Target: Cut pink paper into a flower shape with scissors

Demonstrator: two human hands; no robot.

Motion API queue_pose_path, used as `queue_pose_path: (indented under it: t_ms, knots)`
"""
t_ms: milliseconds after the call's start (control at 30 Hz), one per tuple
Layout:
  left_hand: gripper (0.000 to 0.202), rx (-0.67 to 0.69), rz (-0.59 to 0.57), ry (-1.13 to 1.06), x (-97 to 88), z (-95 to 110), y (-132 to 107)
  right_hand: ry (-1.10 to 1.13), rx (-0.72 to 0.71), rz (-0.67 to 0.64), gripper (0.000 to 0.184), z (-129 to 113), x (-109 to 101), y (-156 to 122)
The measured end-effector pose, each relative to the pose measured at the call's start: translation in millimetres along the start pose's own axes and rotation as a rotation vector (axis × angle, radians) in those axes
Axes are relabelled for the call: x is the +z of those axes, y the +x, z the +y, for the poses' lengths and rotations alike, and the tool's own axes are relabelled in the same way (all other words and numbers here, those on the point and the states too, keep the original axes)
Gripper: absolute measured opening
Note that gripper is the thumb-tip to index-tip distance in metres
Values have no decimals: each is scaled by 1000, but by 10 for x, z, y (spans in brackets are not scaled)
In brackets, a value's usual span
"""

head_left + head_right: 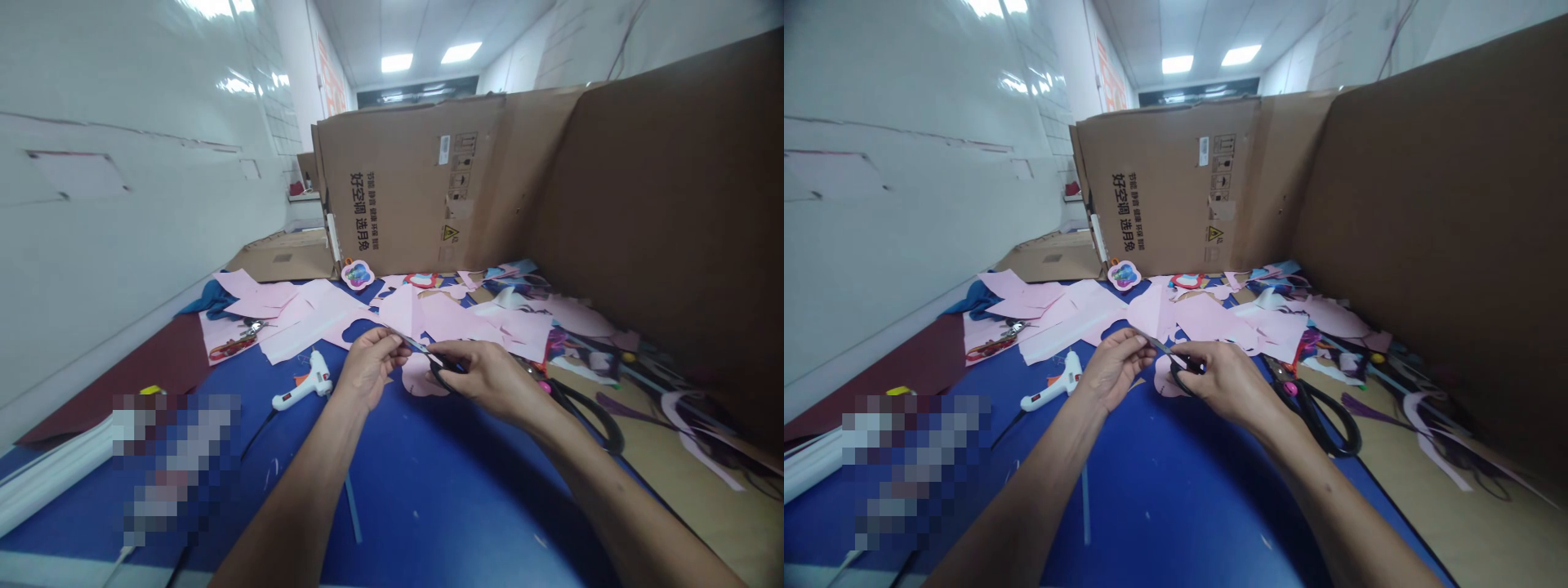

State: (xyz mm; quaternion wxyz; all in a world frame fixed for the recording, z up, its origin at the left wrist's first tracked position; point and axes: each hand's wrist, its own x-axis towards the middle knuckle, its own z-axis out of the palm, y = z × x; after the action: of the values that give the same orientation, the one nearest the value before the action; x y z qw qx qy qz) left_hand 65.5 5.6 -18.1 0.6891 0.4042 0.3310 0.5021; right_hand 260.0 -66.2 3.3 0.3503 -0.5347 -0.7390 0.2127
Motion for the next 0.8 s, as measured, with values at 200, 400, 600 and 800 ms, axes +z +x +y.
queue_pose_path:
  t_ms: [200, 400, 600, 800]
  knots:
    - [10, -17, -2, 116, -58, 87, 3, 22, -3, -20, 36, 14, -6, -6]
    - [6, -15, 21, 169, -40, 120, -6, 27, 10, -26, 34, 1, -6, -12]
    - [6, 2, 32, 76, -17, 54, 3, 64, 11, -27, 36, -9, 2, -6]
    - [9, 8, 14, 51, -15, 23, 5, 85, 12, -31, 38, -17, -9, -6]
